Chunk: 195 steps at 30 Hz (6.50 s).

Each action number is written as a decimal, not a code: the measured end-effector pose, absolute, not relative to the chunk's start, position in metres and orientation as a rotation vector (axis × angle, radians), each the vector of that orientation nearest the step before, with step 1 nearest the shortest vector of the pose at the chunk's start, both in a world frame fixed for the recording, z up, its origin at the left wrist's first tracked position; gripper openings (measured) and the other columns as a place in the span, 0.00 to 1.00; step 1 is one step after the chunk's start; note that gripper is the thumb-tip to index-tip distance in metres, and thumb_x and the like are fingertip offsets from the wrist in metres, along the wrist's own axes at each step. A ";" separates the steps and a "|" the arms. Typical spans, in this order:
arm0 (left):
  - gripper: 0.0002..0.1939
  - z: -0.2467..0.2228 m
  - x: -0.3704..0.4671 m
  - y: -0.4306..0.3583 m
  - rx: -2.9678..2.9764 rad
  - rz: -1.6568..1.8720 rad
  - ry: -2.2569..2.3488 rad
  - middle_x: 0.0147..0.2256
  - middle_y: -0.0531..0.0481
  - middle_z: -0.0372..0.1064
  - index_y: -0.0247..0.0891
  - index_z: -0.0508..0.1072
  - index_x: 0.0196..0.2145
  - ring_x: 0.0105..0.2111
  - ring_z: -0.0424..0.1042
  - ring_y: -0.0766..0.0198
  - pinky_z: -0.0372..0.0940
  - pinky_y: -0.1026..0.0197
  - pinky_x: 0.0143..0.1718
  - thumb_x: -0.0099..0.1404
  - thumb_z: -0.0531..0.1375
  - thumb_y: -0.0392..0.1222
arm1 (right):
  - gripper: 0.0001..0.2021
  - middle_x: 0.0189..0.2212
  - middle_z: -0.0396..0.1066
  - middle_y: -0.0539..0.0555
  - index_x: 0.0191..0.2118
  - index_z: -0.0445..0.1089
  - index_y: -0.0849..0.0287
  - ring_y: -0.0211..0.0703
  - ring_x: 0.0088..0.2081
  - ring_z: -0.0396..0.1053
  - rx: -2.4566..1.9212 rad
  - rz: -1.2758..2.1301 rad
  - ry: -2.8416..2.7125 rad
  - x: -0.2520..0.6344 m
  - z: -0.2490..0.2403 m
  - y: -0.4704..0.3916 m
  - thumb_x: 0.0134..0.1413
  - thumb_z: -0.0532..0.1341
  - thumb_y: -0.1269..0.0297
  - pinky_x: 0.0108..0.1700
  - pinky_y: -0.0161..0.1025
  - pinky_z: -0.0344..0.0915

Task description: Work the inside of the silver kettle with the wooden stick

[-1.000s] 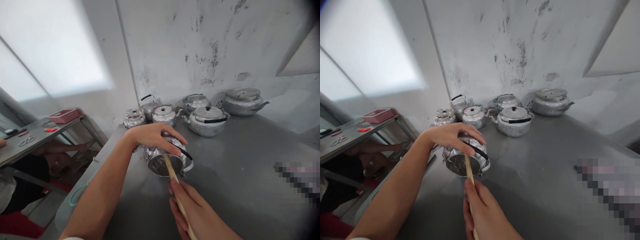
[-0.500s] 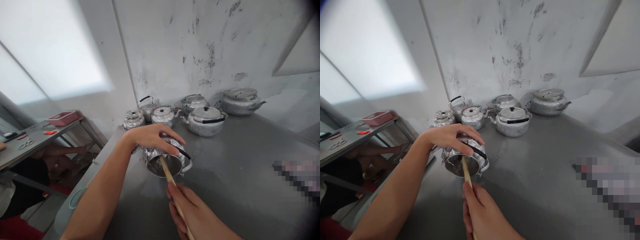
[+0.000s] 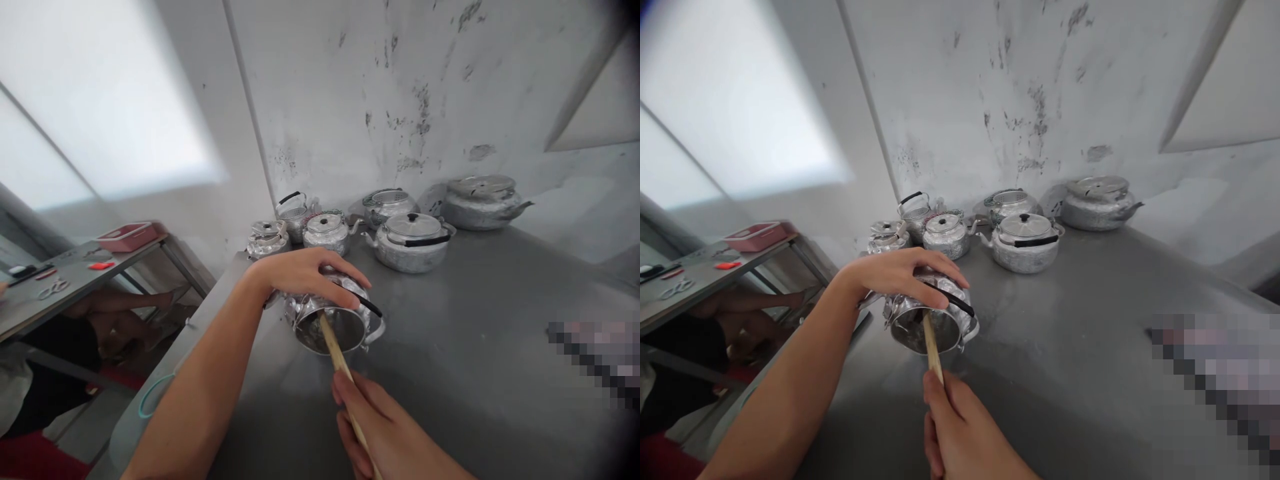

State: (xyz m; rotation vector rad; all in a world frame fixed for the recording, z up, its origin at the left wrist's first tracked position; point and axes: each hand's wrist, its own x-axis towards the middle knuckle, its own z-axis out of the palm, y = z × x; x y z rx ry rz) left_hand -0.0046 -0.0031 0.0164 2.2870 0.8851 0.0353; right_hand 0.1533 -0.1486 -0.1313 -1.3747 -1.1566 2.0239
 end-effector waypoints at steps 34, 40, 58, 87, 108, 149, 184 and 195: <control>0.30 0.023 0.001 -0.017 2.406 -0.057 0.949 0.66 0.54 0.61 0.54 0.73 0.60 0.63 0.62 0.50 0.60 0.56 0.60 0.63 0.64 0.63 | 0.14 0.11 0.54 0.36 0.57 0.59 0.55 0.31 0.10 0.47 -1.271 2.099 -1.113 0.155 -0.120 -0.142 0.71 0.48 0.58 0.14 0.26 0.52; 0.27 0.024 -0.005 -0.017 2.377 -0.064 0.890 0.66 0.56 0.62 0.54 0.75 0.58 0.65 0.61 0.49 0.61 0.57 0.60 0.63 0.66 0.59 | 0.16 0.17 0.58 0.41 0.45 0.65 0.54 0.31 0.15 0.53 -1.295 2.016 -1.215 0.158 -0.116 -0.147 0.69 0.50 0.47 0.17 0.27 0.52; 0.25 0.021 0.004 -0.017 2.359 -0.027 0.902 0.63 0.55 0.65 0.54 0.78 0.55 0.63 0.64 0.51 0.61 0.58 0.61 0.64 0.65 0.61 | 0.26 0.32 0.78 0.51 0.68 0.62 0.53 0.45 0.32 0.74 -1.271 1.275 -1.674 0.171 -0.094 -0.158 0.66 0.51 0.61 0.39 0.40 0.70; 0.26 0.023 0.003 -0.015 2.345 -0.047 0.899 0.64 0.54 0.64 0.52 0.77 0.56 0.62 0.64 0.50 0.62 0.58 0.59 0.64 0.65 0.60 | 0.29 0.31 0.70 0.52 0.72 0.53 0.53 0.46 0.32 0.68 -1.263 1.507 -1.489 0.172 -0.107 -0.154 0.69 0.51 0.51 0.37 0.39 0.66; 0.25 0.022 0.003 -0.015 2.333 -0.038 0.891 0.63 0.54 0.65 0.51 0.77 0.56 0.61 0.65 0.52 0.62 0.58 0.58 0.65 0.64 0.60 | 0.26 0.30 0.69 0.50 0.67 0.56 0.51 0.46 0.31 0.67 -1.288 1.483 -1.447 0.169 -0.106 -0.154 0.69 0.52 0.48 0.37 0.38 0.65; 0.23 0.021 0.002 -0.014 2.348 -0.040 0.892 0.63 0.56 0.65 0.53 0.77 0.56 0.60 0.65 0.53 0.63 0.61 0.57 0.66 0.64 0.59 | 0.22 0.26 0.64 0.47 0.63 0.60 0.53 0.43 0.26 0.63 -1.319 1.372 -1.517 0.169 -0.109 -0.157 0.70 0.50 0.52 0.33 0.39 0.65; 0.24 0.021 0.002 -0.013 2.327 -0.047 0.879 0.63 0.54 0.65 0.51 0.76 0.57 0.61 0.65 0.52 0.62 0.59 0.58 0.66 0.63 0.59 | 0.22 0.30 0.71 0.50 0.59 0.65 0.51 0.47 0.32 0.71 -1.312 1.431 -1.433 0.168 -0.103 -0.162 0.68 0.51 0.47 0.39 0.39 0.66; 0.24 0.021 0.002 -0.013 2.329 -0.035 0.895 0.62 0.52 0.66 0.50 0.77 0.56 0.59 0.66 0.52 0.64 0.58 0.56 0.65 0.64 0.59 | 0.12 0.29 0.61 0.46 0.46 0.61 0.51 0.38 0.24 0.56 -1.303 1.565 -1.395 0.168 -0.094 -0.157 0.71 0.48 0.50 0.28 0.36 0.59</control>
